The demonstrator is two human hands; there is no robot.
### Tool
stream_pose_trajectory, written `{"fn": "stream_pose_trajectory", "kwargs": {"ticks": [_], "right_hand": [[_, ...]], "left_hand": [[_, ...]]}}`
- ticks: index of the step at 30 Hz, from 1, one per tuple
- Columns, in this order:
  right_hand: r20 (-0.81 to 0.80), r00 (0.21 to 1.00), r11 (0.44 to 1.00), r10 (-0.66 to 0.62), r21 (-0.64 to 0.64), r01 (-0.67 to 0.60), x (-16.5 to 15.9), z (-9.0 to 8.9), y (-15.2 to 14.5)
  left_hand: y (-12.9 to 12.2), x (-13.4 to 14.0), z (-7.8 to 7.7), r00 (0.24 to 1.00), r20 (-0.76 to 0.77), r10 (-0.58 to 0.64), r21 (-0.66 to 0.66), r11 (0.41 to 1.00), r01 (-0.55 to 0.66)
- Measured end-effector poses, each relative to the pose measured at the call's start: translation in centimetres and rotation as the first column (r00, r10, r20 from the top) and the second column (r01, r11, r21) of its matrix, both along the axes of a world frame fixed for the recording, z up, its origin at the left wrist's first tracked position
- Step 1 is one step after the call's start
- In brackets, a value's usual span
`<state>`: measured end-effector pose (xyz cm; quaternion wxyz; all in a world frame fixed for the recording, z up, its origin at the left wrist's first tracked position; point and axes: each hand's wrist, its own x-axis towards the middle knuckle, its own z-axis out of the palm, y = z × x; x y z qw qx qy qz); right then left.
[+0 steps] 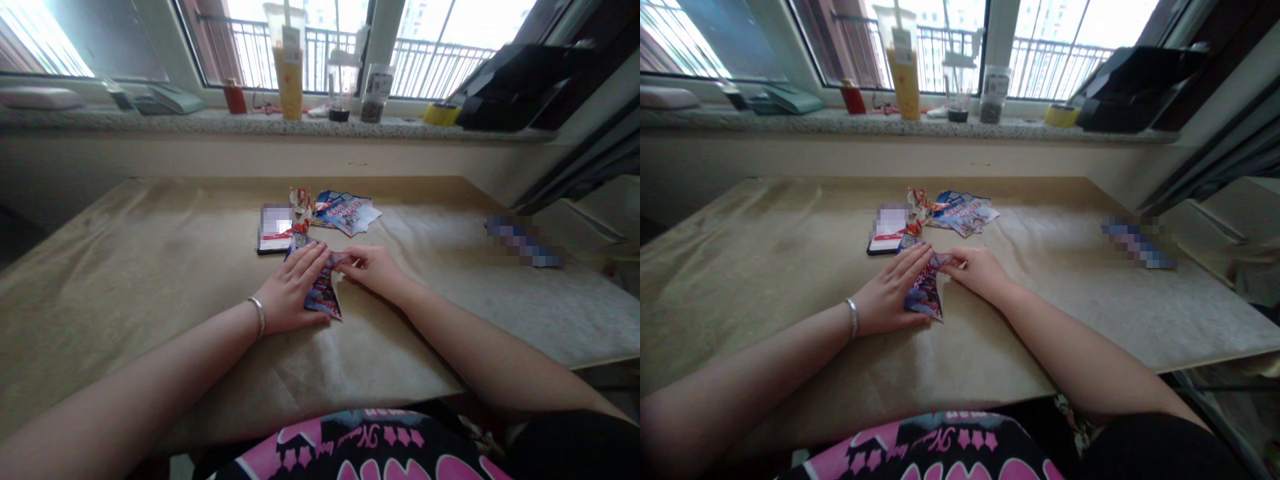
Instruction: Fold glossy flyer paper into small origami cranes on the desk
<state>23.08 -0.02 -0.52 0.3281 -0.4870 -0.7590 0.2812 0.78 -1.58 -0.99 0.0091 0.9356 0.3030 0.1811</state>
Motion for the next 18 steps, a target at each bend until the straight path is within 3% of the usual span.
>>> {"fn": "stream_pose_trajectory", "kwargs": {"ticks": [9, 18], "right_hand": [[0.062, 0.998, 0.998, 0.019, 0.061, -0.023, -0.51, 0.24, -0.45], [-0.051, 0.998, 0.997, -0.036, -0.076, 0.032, -0.71, -0.39, 0.21]], "left_hand": [[0.1, -0.16, 0.16, 1.0, 0.03, -0.006, 0.095, 0.995, 0.003], [0.25, -0.21, 0.23, 0.999, 0.043, 0.025, 0.096, 0.995, -0.029]]}}
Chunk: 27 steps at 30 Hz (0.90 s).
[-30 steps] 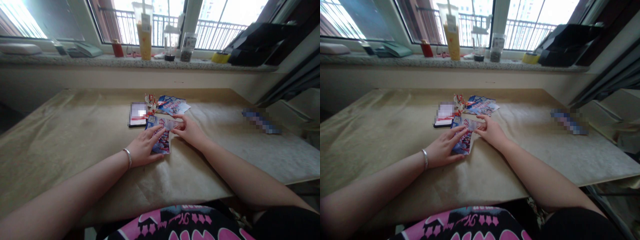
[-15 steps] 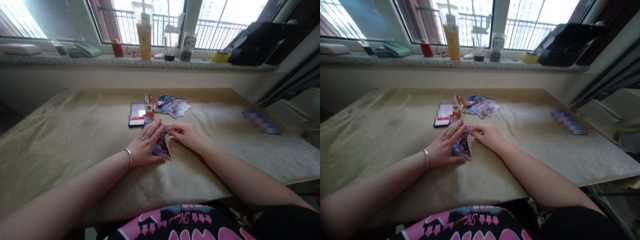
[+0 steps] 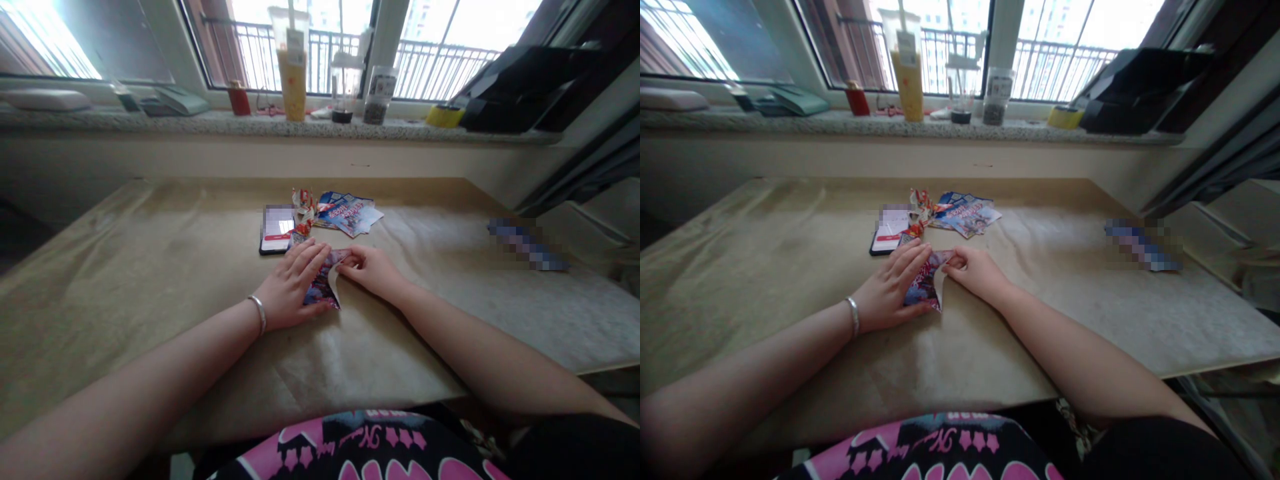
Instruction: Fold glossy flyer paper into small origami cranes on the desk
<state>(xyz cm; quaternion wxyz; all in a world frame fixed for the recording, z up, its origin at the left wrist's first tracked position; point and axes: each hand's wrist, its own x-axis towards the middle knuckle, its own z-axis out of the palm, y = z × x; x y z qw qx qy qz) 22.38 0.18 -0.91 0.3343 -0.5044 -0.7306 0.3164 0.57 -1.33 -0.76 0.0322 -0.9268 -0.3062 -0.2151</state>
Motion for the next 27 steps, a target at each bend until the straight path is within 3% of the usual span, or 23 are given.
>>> {"fn": "stream_pose_trajectory", "kwargs": {"ticks": [5, 11, 18, 22, 27], "right_hand": [[-0.091, 0.996, 1.0, 0.018, 0.013, -0.016, 0.2, -0.1, 0.2], [-0.122, 0.993, 0.997, -0.006, 0.077, 0.015, 0.1, 0.6, 0.1], [-0.19, 0.981, 0.995, -0.049, 0.073, 0.064, 0.4, -0.3, 1.0], [-0.297, 0.954, 0.999, -0.034, 0.03, 0.045, 0.5, -0.9, 1.5], [-0.296, 0.955, 1.0, 0.011, 0.015, -0.007, 0.3, -0.5, 1.2]], "left_hand": [[0.3, 0.1, 0.3, 0.999, 0.031, -0.01, 0.107, 0.994, 0.007], [1.1, 0.3, 1.4, 0.999, -0.048, -0.02, 0.207, 0.978, 0.029], [0.8, 1.8, 2.9, 0.994, -0.076, 0.078, 0.073, 0.995, -0.073], [0.5, 2.5, 3.4, 0.996, -0.059, 0.07, 0.032, 0.997, -0.069], [0.3, 2.5, 3.5, 0.992, -0.011, 0.124, -0.013, 0.992, -0.124]]}}
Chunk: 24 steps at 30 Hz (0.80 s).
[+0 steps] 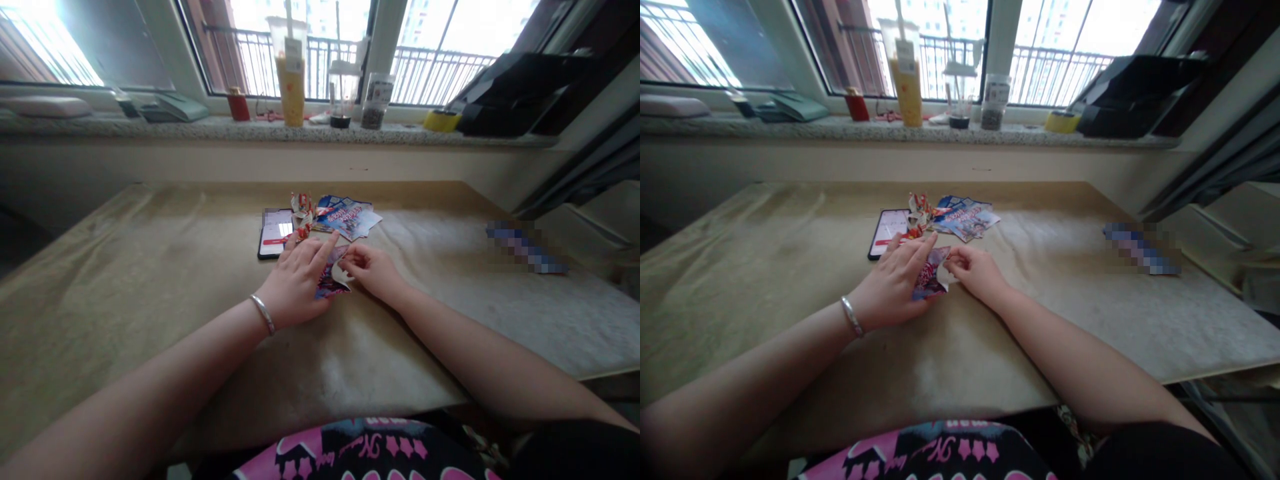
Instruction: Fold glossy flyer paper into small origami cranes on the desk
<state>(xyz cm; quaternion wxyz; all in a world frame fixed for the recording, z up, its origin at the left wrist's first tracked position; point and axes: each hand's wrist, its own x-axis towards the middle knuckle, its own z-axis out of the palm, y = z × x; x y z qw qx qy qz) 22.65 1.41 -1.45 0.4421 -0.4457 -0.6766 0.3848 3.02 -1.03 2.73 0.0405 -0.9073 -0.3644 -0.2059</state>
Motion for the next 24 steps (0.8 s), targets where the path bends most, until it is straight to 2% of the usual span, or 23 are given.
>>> {"fn": "stream_pose_trajectory", "kwargs": {"ticks": [7, 13, 16, 19, 24], "right_hand": [[-0.079, 0.997, 0.999, 0.006, -0.035, -0.008, -0.5, 0.6, -0.5], [-0.146, 0.988, 0.995, 0.055, -0.074, -0.067, -0.9, 0.7, -1.0], [-0.137, 0.99, 0.997, 0.044, -0.063, -0.053, -0.9, 0.9, -1.3], [-0.102, 0.994, 0.998, 0.037, -0.048, -0.042, -0.7, 1.2, -1.5], [-0.081, 0.992, 0.995, 0.096, 0.011, -0.095, -0.4, 1.4, -1.6]], "left_hand": [[0.0, -1.1, -0.1, 0.994, 0.11, -0.025, -0.06, 0.998, 0.031], [-0.1, -1.2, -0.7, 0.976, 0.212, 0.052, -0.096, 0.995, -0.032], [-0.1, -1.0, -0.7, 0.972, 0.221, 0.076, -0.09, 0.994, -0.057], [0.0, -1.1, -0.7, 0.967, 0.248, 0.05, -0.061, 0.998, -0.036], [0.4, -1.3, -0.9, 0.949, 0.315, 0.017, -0.041, 0.999, -0.004]]}}
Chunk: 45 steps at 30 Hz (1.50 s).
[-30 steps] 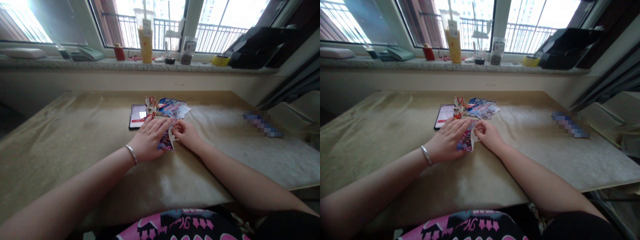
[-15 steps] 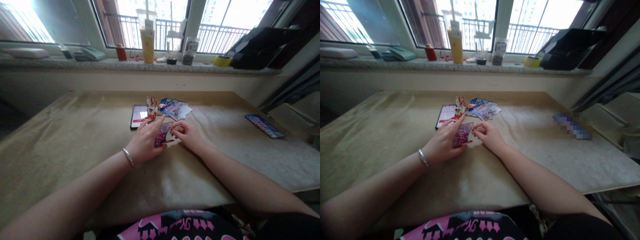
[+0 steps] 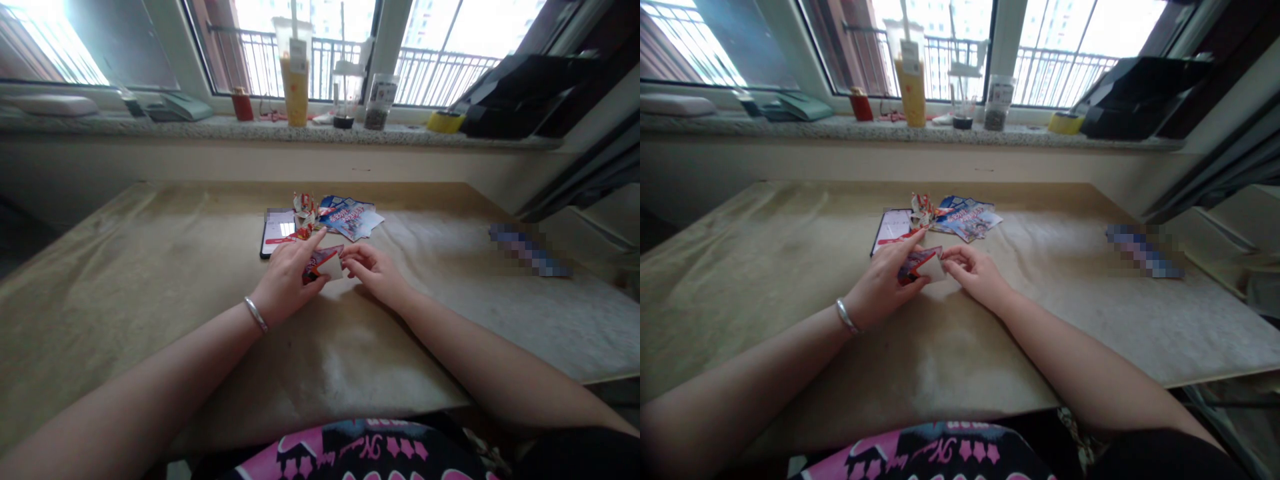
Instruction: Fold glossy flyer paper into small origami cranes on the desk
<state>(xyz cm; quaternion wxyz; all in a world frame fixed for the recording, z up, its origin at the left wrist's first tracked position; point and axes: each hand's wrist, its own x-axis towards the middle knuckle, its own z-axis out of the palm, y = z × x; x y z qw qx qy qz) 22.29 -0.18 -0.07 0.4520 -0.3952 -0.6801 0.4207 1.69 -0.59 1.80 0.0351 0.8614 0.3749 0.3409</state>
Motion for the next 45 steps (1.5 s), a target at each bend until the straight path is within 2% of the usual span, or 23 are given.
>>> {"fn": "stream_pose_trajectory", "kwargs": {"ticks": [4, 8, 11, 15, 19, 22, 25, 30, 41, 45], "right_hand": [[0.102, 0.995, 0.996, 0.018, 0.09, -0.027, -0.2, 0.0, -0.3], [0.139, 0.99, 0.997, 0.025, 0.072, -0.036, -0.6, 0.0, -0.5], [0.118, 0.993, 0.996, -0.023, 0.092, 0.012, -0.5, -0.1, -0.5], [0.086, 0.991, 0.977, -0.102, 0.198, 0.084, -0.2, 0.0, -0.5], [0.143, 0.986, 0.932, -0.086, 0.361, 0.029, 0.2, 0.6, -0.8], [0.181, 0.978, 0.906, -0.106, 0.422, 0.02, 0.3, 1.0, -1.1], [0.158, 0.979, 0.909, -0.127, 0.414, 0.052, 0.2, 1.0, -1.1], [0.136, 0.987, 0.909, -0.082, 0.417, 0.018, 0.2, 0.7, -0.9], [0.158, 0.973, 0.887, -0.17, 0.455, 0.081, 0.3, 0.8, -0.9], [0.136, 0.978, 0.912, -0.158, 0.399, 0.092, 0.3, 0.4, -0.8]], "left_hand": [[0.2, -0.1, 0.0, 0.998, 0.061, -0.02, 0.003, 1.0, 0.02], [0.0, 0.0, 0.3, 0.994, 0.087, -0.06, 0.027, 0.998, 0.058], [-0.1, 0.1, 0.4, 0.995, 0.083, -0.055, 0.05, 0.997, 0.051], [-0.1, 0.3, 0.3, 0.993, 0.094, -0.072, 0.081, 0.995, 0.064], [-0.1, 0.5, -0.1, 0.994, 0.104, -0.021, 0.084, 0.996, 0.012], [-0.1, 0.6, -0.3, 0.994, 0.108, -0.003, 0.055, 0.999, -0.003], [0.1, 0.6, -0.5, 0.991, 0.13, -0.014, 0.029, 1.0, 0.01], [0.2, 0.6, -0.7, 0.984, 0.177, -0.024, 0.009, 1.0, 0.022], [0.4, 0.7, -1.1, 0.989, 0.128, -0.076, 0.019, 0.997, 0.074], [0.5, 0.8, -1.2, 0.987, 0.146, -0.063, -0.001, 0.998, 0.064]]}}
